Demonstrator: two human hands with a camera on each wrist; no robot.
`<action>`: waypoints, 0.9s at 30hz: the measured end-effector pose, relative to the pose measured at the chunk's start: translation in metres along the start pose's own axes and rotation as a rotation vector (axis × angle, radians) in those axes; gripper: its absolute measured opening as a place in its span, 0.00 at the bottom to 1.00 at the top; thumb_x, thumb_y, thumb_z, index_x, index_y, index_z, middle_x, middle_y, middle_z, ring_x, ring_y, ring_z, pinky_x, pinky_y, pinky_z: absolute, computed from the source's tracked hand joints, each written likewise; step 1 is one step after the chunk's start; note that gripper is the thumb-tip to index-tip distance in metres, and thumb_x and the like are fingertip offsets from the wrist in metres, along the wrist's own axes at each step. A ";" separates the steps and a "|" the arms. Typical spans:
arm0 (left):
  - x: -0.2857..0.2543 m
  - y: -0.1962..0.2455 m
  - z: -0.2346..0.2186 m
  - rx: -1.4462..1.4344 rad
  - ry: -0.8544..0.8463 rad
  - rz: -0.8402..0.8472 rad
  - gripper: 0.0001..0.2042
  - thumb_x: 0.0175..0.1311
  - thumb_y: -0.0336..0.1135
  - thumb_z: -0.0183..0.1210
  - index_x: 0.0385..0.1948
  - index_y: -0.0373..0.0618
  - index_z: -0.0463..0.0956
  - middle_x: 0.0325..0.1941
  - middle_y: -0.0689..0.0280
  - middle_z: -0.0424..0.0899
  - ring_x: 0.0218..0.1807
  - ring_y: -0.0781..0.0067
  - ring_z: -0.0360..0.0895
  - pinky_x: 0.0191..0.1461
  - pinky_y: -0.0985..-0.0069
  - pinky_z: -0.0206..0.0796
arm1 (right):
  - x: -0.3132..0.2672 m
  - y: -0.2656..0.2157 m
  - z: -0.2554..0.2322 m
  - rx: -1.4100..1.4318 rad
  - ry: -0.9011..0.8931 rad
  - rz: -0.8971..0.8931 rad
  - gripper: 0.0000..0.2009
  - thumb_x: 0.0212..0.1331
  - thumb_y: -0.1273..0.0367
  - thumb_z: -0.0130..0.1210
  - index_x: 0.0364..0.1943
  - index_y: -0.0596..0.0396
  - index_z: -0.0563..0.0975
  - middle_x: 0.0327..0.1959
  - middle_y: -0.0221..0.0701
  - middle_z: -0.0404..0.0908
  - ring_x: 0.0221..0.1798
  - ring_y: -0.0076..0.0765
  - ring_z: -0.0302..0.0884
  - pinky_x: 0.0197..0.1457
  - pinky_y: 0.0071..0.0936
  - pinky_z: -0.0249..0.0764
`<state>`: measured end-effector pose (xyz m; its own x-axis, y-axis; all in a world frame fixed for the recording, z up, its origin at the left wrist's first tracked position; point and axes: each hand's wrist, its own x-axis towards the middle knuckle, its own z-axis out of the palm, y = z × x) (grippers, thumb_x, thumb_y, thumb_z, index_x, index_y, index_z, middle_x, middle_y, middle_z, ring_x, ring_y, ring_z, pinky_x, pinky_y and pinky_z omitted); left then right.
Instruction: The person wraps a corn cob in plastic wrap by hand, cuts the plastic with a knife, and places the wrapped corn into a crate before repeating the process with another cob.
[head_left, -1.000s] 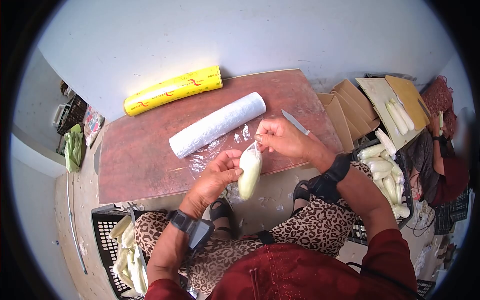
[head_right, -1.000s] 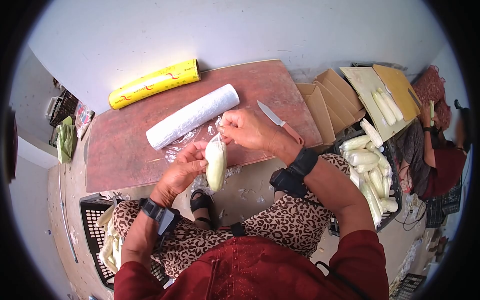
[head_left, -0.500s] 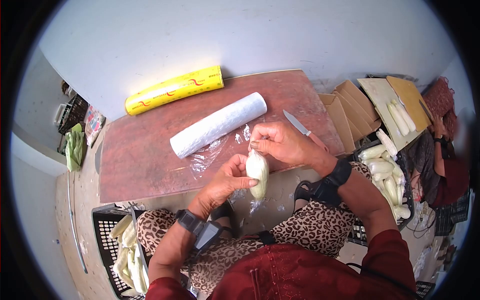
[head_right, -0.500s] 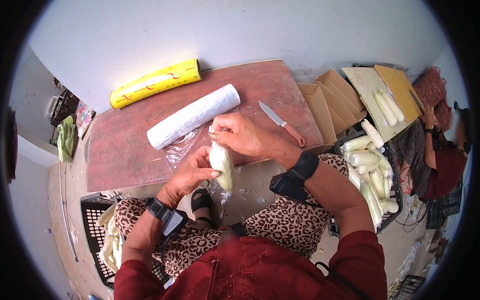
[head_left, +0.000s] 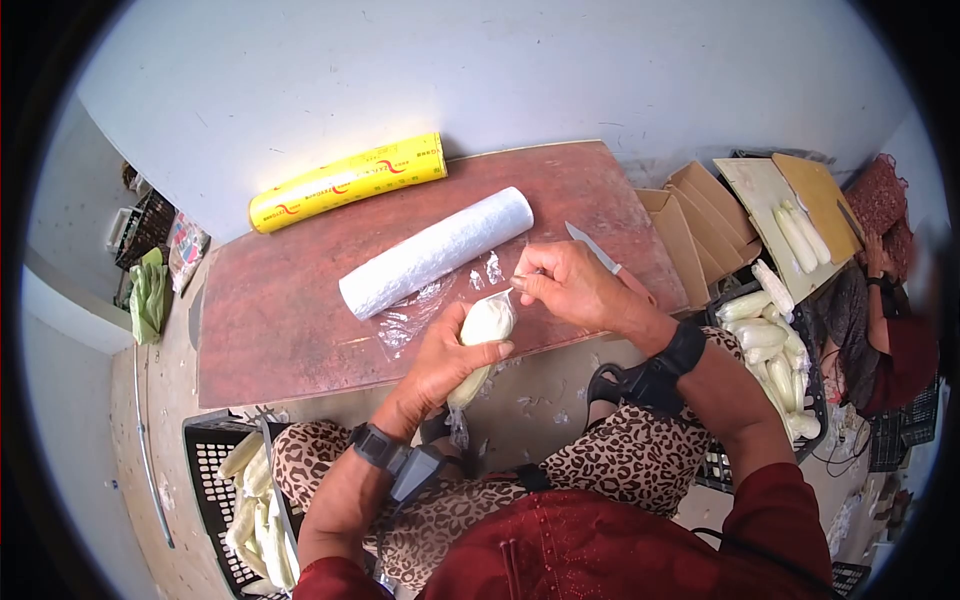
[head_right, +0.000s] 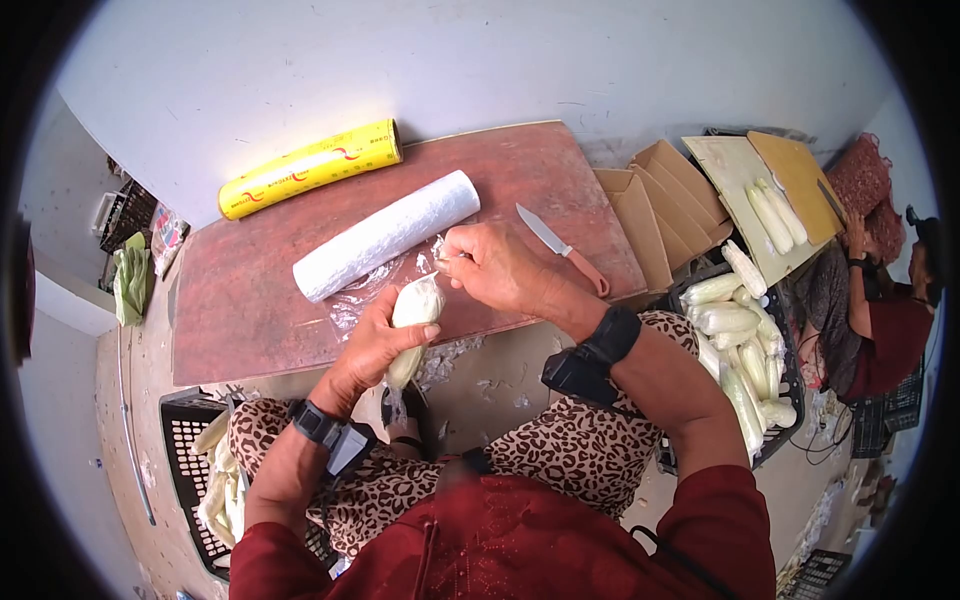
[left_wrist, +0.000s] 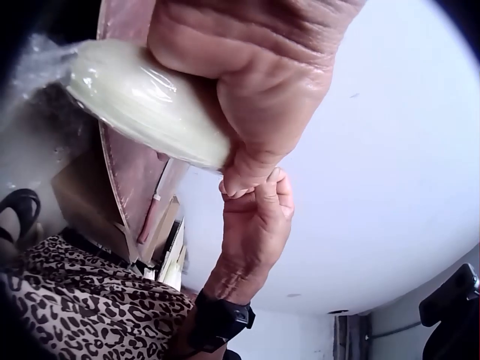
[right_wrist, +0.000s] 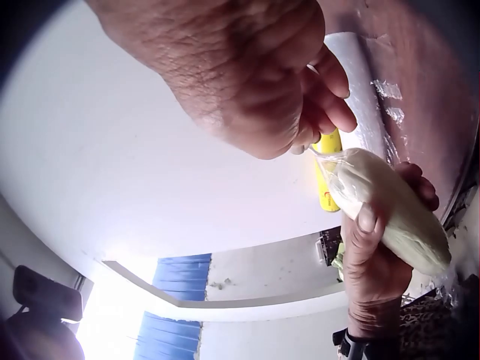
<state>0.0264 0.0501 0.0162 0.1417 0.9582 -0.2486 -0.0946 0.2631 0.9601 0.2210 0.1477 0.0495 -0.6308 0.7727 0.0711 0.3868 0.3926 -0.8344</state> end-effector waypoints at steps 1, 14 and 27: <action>0.000 0.001 0.000 0.031 0.041 0.022 0.22 0.51 0.33 0.72 0.44 0.43 0.70 0.38 0.70 0.76 0.40 0.81 0.72 0.43 0.81 0.68 | -0.001 -0.007 -0.002 0.010 -0.008 0.043 0.08 0.63 0.71 0.54 0.28 0.59 0.76 0.25 0.29 0.80 0.31 0.19 0.79 0.30 0.21 0.69; 0.009 -0.022 -0.009 0.547 0.206 0.390 0.28 0.46 0.35 0.73 0.50 0.38 0.71 0.40 0.60 0.77 0.44 0.65 0.76 0.50 0.71 0.70 | 0.011 0.006 -0.005 0.233 -0.082 0.236 0.09 0.68 0.67 0.51 0.33 0.59 0.74 0.34 0.33 0.81 0.33 0.26 0.82 0.34 0.21 0.75; 0.002 -0.017 -0.003 -0.096 -0.093 0.095 0.25 0.60 0.42 0.66 0.53 0.40 0.65 0.47 0.63 0.76 0.48 0.77 0.72 0.55 0.76 0.65 | 0.010 -0.002 -0.005 0.440 -0.115 0.347 0.10 0.70 0.66 0.46 0.39 0.61 0.72 0.34 0.37 0.81 0.32 0.28 0.82 0.31 0.18 0.74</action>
<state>0.0255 0.0476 -0.0009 0.2174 0.9660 -0.1401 -0.2046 0.1854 0.9611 0.2173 0.1577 0.0546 -0.5953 0.7507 -0.2865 0.2831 -0.1377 -0.9491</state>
